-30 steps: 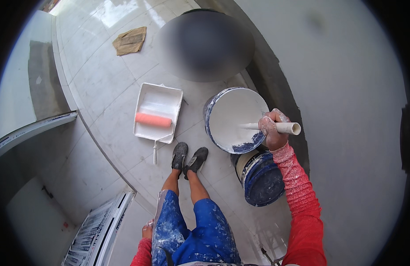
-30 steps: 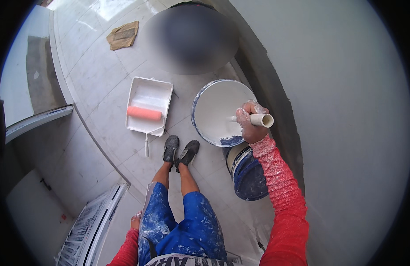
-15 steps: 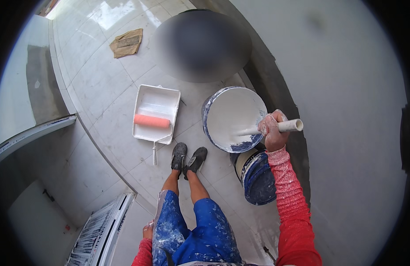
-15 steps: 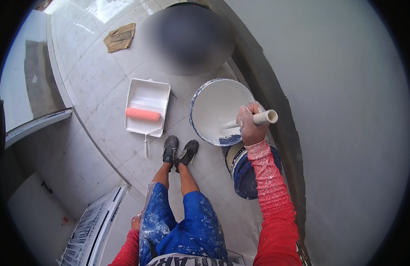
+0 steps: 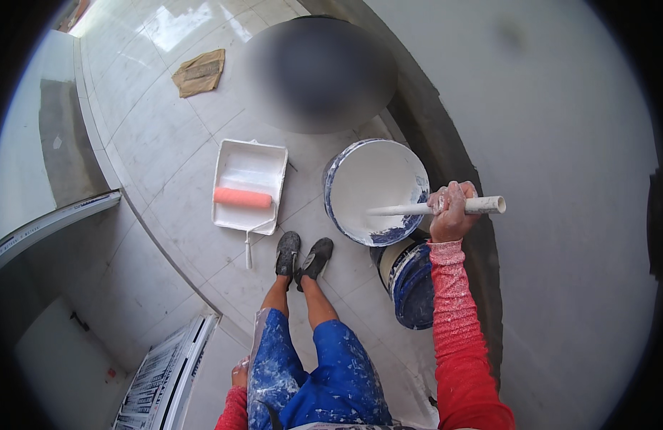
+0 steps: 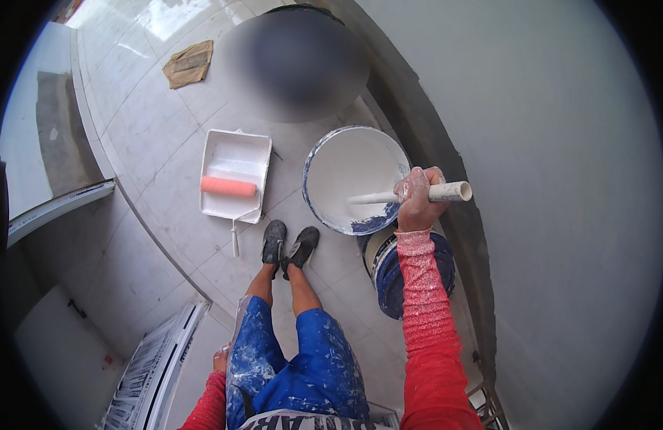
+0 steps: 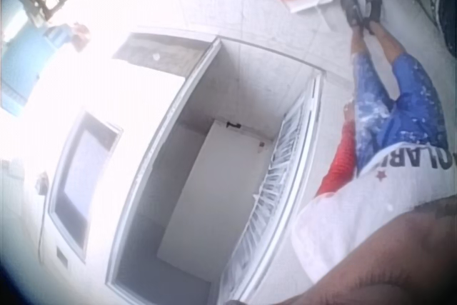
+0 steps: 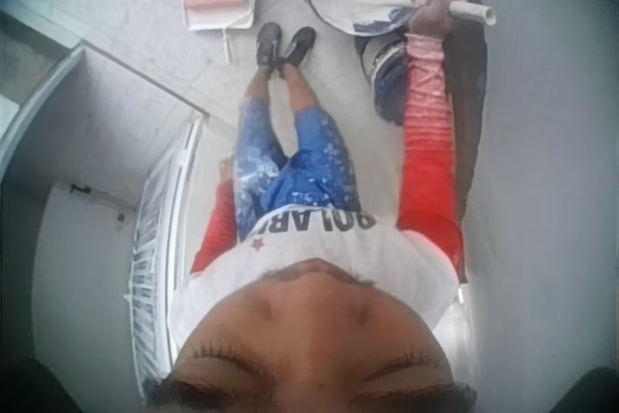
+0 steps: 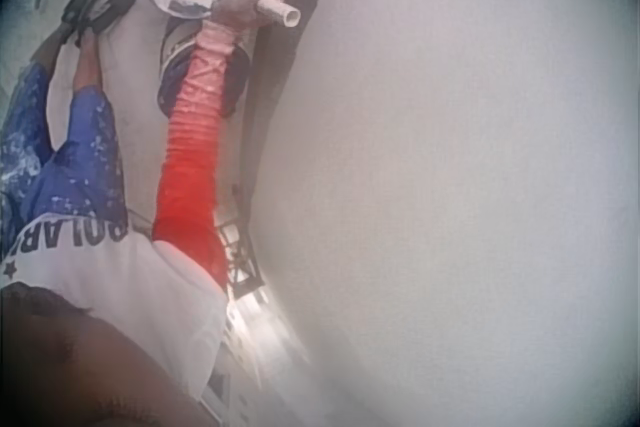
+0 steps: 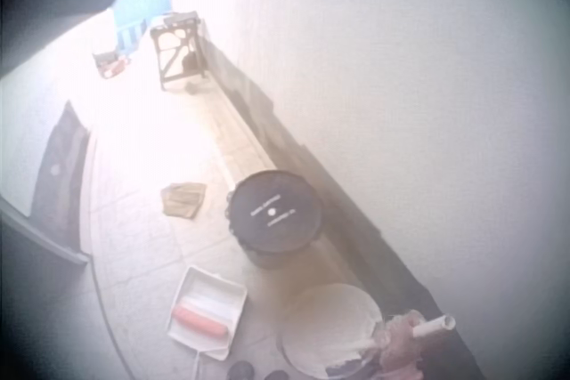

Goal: The person places a paint tray on the floor, opens a paint bucket, stirs the paint with a stick, and pours paint into the tray. The person then closes the bucket and picks up the tray with a roller.

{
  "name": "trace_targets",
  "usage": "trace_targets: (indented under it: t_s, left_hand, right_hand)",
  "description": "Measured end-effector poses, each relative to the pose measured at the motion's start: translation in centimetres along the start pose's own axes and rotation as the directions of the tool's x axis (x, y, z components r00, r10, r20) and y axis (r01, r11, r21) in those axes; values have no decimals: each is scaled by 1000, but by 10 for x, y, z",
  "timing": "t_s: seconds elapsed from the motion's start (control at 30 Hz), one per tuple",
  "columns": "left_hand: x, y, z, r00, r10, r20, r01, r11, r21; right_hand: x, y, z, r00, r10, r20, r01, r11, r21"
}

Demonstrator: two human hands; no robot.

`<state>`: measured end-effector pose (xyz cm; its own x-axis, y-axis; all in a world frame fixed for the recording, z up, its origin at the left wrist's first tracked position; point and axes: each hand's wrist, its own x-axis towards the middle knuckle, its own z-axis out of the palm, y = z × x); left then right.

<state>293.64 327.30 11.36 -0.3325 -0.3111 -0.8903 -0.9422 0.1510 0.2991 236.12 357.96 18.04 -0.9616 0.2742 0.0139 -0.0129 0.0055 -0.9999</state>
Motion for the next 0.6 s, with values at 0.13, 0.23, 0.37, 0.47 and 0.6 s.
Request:
trace_targets:
  t_s: [0.13, 0.23, 0.37, 0.47, 0.6]
  left_hand:
    - [4, -1, 0, 1000, 1, 21, -2, 997, 74]
    - [5, -3, 0, 1000, -26, 9, 24, 989, 148]
    - [8, -16, -7, 999, 52, 12, -53, 991, 124]
    - [9, -14, -6, 999, 39, 3, -39, 990, 138]
    - [-3, -3, -6, 1000, -21, 8, 21, 999, 24]
  right_hand:
    - [5, -1, -7, 997, 73, -24, -74, 997, -22]
    - [4, -1, -11, 985, 33, -167, -18, 996, 86]
    - [5, -1, -8, 978, 62, -197, -44, 995, 93]
    - [5, 2, -13, 957, 61, -283, -19, 989, 148]
    - [-1, -1, -21, 941, 66, -332, -12, 987, 161]
